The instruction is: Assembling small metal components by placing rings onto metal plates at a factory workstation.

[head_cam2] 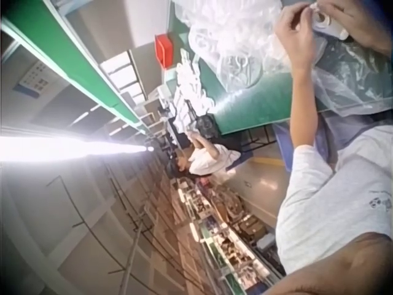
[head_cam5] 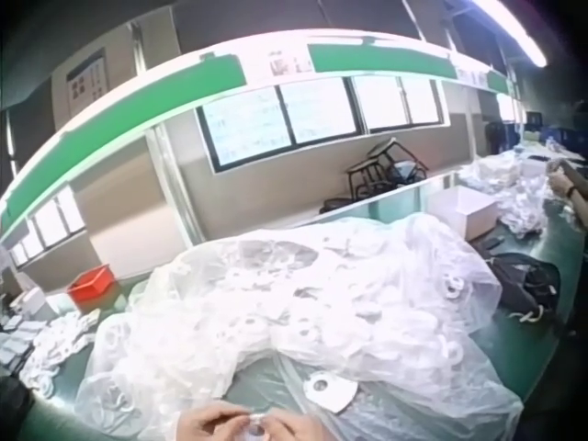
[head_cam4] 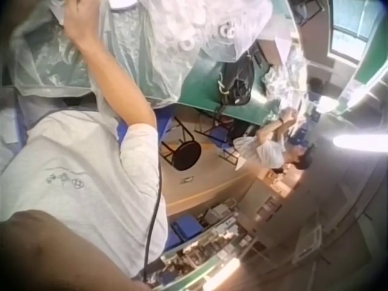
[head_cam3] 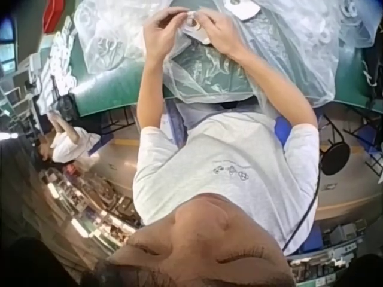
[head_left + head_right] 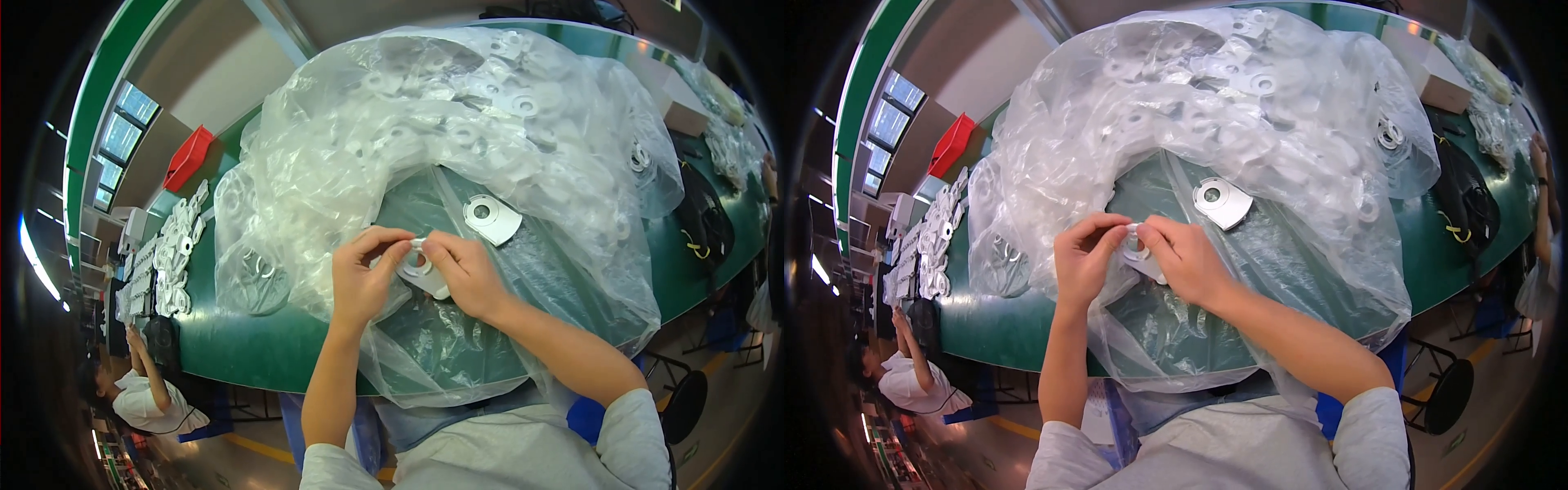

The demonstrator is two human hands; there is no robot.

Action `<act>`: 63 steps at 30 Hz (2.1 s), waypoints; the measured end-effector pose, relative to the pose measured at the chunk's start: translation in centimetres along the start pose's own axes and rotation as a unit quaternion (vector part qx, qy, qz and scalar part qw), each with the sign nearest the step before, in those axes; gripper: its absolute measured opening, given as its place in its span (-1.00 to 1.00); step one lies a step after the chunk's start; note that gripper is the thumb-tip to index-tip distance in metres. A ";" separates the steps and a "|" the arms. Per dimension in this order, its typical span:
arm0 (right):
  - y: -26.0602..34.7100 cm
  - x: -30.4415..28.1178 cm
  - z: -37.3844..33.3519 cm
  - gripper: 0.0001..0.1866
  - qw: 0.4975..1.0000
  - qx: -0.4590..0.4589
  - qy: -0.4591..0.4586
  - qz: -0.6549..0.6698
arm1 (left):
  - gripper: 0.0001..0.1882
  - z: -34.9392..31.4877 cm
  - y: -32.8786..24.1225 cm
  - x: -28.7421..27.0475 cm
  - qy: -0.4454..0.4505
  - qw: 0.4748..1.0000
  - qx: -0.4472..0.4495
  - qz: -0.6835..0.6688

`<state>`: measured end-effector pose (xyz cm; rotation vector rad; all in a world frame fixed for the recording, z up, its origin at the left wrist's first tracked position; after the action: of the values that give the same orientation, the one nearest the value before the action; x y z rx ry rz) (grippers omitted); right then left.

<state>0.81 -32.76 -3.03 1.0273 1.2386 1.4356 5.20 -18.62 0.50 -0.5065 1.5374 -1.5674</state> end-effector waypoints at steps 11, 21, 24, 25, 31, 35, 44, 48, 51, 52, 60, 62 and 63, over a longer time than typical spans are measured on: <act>-0.8 -0.1 0.6 -0.73 0.982 0.025 0.065 0.176 | -0.73 0.2 0.6 -0.2 0.055 0.995 -0.047 -0.072; -0.2 0.0 0.6 -0.78 0.971 0.020 0.088 0.222 | -0.68 0.3 1.2 -0.3 0.056 0.990 -0.054 -0.116; -0.3 -0.1 0.6 -0.76 0.980 0.021 0.071 0.184 | -0.67 0.2 0.8 -0.1 0.055 0.990 -0.038 -0.124; -0.6 -0.3 0.8 -0.77 0.984 -0.008 0.058 0.166 | -0.67 0.2 0.7 -0.1 0.046 0.991 -0.031 -0.125; 0.4 -0.5 0.3 -0.79 0.999 -0.023 0.016 0.030 | -0.79 0.3 0.7 -0.5 0.034 0.999 0.016 -0.020; 0.7 -0.9 0.1 -0.76 0.998 -0.023 -0.022 -0.060 | -0.85 0.3 -0.5 0.1 0.035 0.997 0.037 0.060; 1.5 -1.1 -0.2 -0.77 0.988 -0.017 -0.024 -0.153 | -0.93 0.2 -0.8 0.5 0.037 0.990 0.036 0.130; 0.3 -0.9 0.0 -0.76 0.995 -0.043 -0.035 -0.086 | -0.91 0.0 0.6 0.6 -0.007 0.996 -0.043 -0.077; -1.0 -0.6 0.4 -0.80 0.979 0.019 0.012 0.203 | -0.84 0.3 1.0 0.4 0.011 0.991 -0.042 -0.129; -0.8 -0.6 0.4 -0.80 0.979 0.019 0.013 0.203 | -0.82 0.2 1.2 0.4 0.025 0.987 -0.046 -0.151; 0.0 -0.7 0.3 -0.71 0.999 -0.019 0.033 0.022 | -0.81 0.4 1.2 0.1 0.043 0.992 -0.038 -0.116; 0.1 -0.7 0.3 -0.71 0.999 -0.017 0.031 0.028 | -0.81 0.6 1.0 0.1 0.020 0.995 -0.038 -0.086; 0.2 -0.6 0.4 -0.72 0.999 -0.017 0.030 0.033 | -0.81 0.5 1.1 0.1 0.020 0.995 -0.038 -0.086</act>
<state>1.25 -33.31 -2.78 1.0165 1.2285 1.5448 5.88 -18.87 -0.48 -0.6696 1.6237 -1.6626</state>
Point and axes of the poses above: each hand's wrist, its own z-axis towards the middle knuckle, its own x-axis out of the palm, y = z × x, the point moved 4 cm from there along z, towards the middle knuckle, and after that the axes turned 13 degrees about y, right-handed, at the moved point
